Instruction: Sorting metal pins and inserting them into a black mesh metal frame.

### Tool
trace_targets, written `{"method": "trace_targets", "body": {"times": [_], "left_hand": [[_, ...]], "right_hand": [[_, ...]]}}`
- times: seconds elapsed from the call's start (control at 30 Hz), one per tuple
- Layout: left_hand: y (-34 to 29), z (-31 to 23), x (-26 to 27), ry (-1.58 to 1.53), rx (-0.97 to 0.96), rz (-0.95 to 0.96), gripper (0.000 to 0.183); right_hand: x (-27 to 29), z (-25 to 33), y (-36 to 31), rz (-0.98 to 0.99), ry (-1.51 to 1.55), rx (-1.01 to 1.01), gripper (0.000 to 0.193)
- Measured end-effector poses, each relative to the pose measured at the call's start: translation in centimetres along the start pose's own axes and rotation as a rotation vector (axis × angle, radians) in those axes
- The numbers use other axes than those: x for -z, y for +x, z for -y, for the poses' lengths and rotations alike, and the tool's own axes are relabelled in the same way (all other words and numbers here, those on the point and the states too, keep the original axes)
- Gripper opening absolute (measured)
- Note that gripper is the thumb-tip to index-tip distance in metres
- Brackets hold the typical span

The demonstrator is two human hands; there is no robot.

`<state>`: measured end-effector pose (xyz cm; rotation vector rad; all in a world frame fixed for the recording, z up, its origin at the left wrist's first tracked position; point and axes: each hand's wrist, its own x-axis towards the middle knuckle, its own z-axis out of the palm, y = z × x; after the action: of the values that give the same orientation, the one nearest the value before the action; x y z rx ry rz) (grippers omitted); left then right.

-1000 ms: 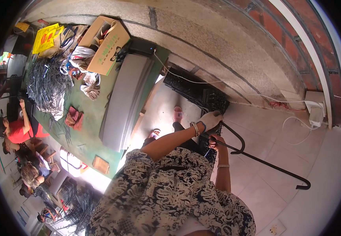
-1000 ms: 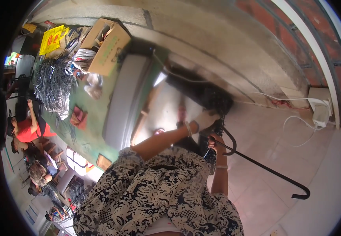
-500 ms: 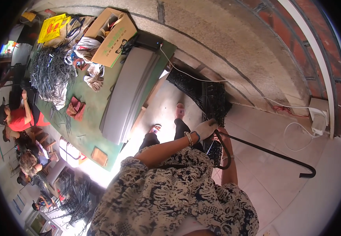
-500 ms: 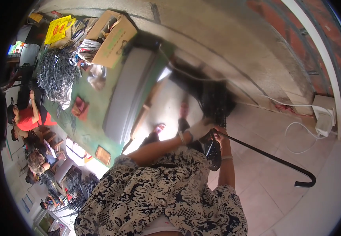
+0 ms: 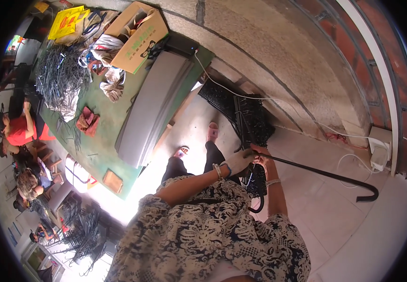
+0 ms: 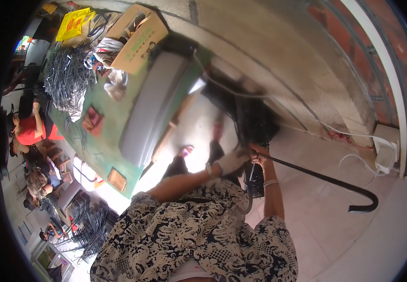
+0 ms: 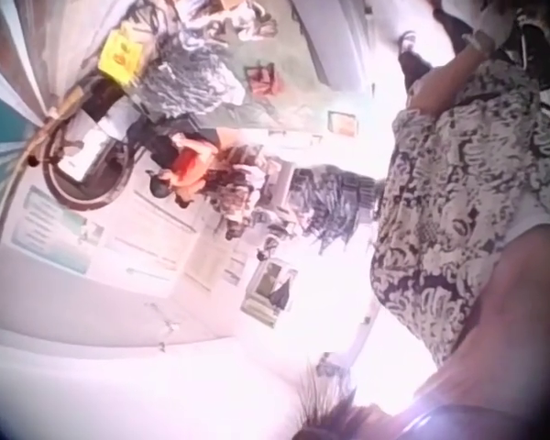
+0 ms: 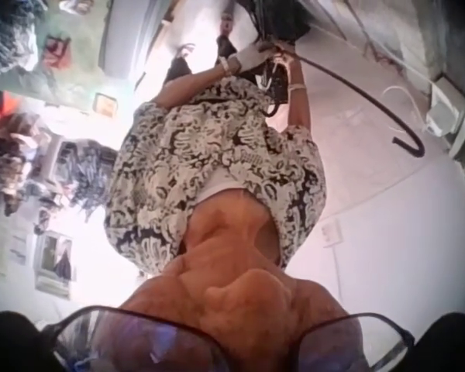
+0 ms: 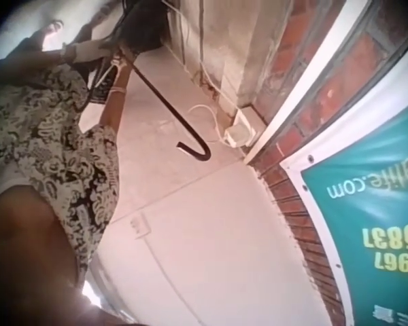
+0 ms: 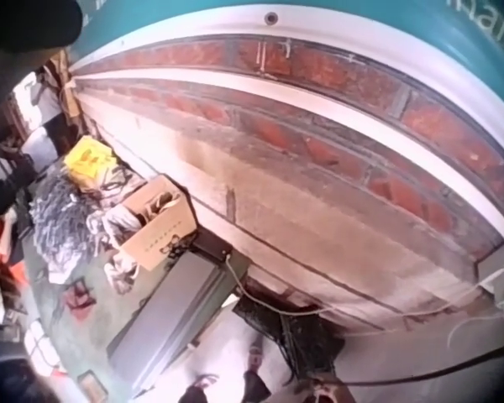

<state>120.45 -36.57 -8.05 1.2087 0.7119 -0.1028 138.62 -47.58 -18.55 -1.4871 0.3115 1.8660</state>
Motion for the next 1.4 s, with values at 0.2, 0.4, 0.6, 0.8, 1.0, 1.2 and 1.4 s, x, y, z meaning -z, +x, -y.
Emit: {"method": "trace_targets", "body": {"times": [0.2,0.4,0.6,0.8,1.0,1.2,1.4], "left_hand": [[-1.4,0.6,0.2,0.112,-0.036,-0.023,0.042],[-1.4,3.6,-0.4,0.104,-0.111,-0.025,0.044],[-1.6,4.5,-0.6,0.13,-0.104,-0.057,0.044],[-2.5,2.1,0.0,0.112,-0.035,-0.019,0.039],[-2.6,2.1,-0.1,0.039,-0.035,-0.032,0.03],[-2.0,2.2,-0.2,0.046,-0.09,-0.036,0.028],[-1.4,1.4,-0.3,-0.024,-0.025,0.002,0.028]], "right_hand": [[-0.8,0.5,0.9,0.063,-0.105,-0.001,0.034],[-0.6,2.6,2.1,0.02,-0.172,0.007,0.034],[-0.6,3.2,2.4,0.061,-0.223,0.002,0.035],[-1.4,3.7,3.2,-0.025,-0.275,-0.055,0.035],[-1.7,6.0,4.1,0.012,-0.373,-0.028,0.037],[-2.2,6.2,5.7,-0.065,-0.464,0.272,0.033],[-2.1,8.8,6.1,-0.013,-0.587,0.166,0.032]]}}
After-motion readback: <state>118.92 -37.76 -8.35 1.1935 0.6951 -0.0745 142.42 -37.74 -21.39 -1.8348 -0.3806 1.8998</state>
